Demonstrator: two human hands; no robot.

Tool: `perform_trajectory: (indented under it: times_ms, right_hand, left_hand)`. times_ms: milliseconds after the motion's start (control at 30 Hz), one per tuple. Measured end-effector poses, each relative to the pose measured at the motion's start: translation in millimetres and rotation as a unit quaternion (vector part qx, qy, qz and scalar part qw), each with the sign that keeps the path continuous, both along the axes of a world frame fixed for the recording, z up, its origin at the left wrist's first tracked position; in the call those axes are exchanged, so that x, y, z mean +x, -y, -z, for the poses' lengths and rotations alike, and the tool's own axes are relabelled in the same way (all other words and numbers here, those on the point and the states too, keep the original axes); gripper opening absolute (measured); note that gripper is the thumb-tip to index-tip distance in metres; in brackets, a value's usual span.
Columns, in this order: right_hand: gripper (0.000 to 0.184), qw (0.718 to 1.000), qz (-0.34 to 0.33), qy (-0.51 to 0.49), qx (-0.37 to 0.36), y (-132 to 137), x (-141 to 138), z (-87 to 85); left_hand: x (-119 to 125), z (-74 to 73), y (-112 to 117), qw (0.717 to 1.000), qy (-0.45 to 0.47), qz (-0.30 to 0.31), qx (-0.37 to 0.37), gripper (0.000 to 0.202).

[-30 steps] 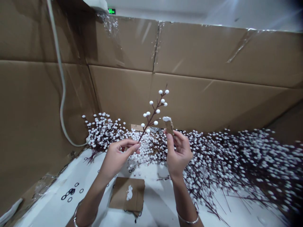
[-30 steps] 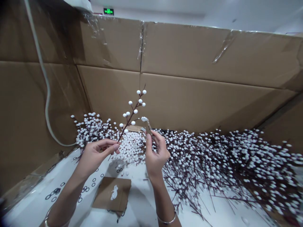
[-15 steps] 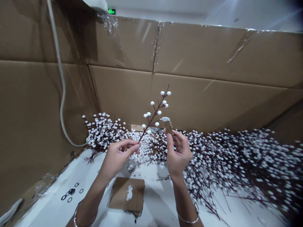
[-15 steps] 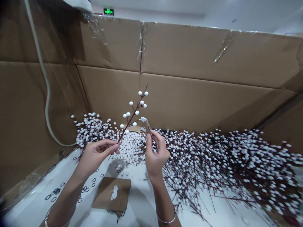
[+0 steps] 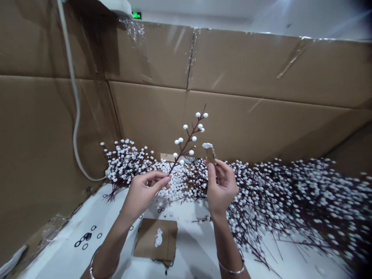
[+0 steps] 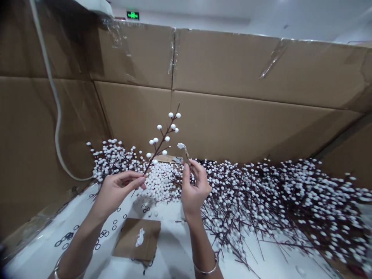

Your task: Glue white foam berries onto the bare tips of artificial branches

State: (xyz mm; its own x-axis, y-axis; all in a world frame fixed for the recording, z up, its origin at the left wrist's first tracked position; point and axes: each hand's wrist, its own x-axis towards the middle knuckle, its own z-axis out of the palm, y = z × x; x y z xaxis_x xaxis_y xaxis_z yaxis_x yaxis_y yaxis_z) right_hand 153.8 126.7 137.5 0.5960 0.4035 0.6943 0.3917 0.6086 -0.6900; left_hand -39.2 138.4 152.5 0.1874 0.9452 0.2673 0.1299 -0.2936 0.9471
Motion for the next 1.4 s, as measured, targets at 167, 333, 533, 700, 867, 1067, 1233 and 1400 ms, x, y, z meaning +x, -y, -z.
perform_trajectory:
  times_ms: [167,333,533,700,867,1067,1233,1400]
  right_hand:
    - [0.021,1.0,0.003,-0.004,0.022,3.2,2.4,-2.6]
    - [0.021,0.994,0.068,0.012,0.091,8.1,6.4,-8.1]
    - [0.02,0.993,0.1,0.019,0.065,11.0,17.8,-14.0]
    - [0.021,0.993,0.109,0.042,0.018,8.6,24.6,-10.3]
    - [0.022,0.994,0.104,0.043,0.008,6.5,25.9,-6.6]
    - [0.022,0.995,0.093,0.044,0.002,5.4,26.1,-6.4]
    - [0.021,0.994,0.096,0.041,0.016,5.2,25.4,-7.8]
    - [0.02,0.994,0.098,0.048,0.012,4.8,25.3,-8.5]
  left_hand:
    - [-3.3,1.8,-4.1,1.0,0.0,-0.002,0.004,0.021]
    - [-5.8,0.4,-5.0,0.999,-0.037,-0.009,0.011,0.018]
    - [-4.2,-0.3,-2.0,0.996,-0.08,0.005,0.026,0.014]
    - [-1.8,0.0,0.1,0.995,-0.09,0.022,0.031,0.013]
    - [-0.3,-0.7,0.7,0.995,-0.093,0.023,0.032,0.013]
    - [-0.9,0.3,0.4,0.995,-0.092,0.023,0.034,0.013]
    - [-1.4,0.7,0.3,0.994,-0.097,0.019,0.04,0.015]
    - [-1.7,0.5,0.3,0.994,-0.098,0.017,0.039,0.014]
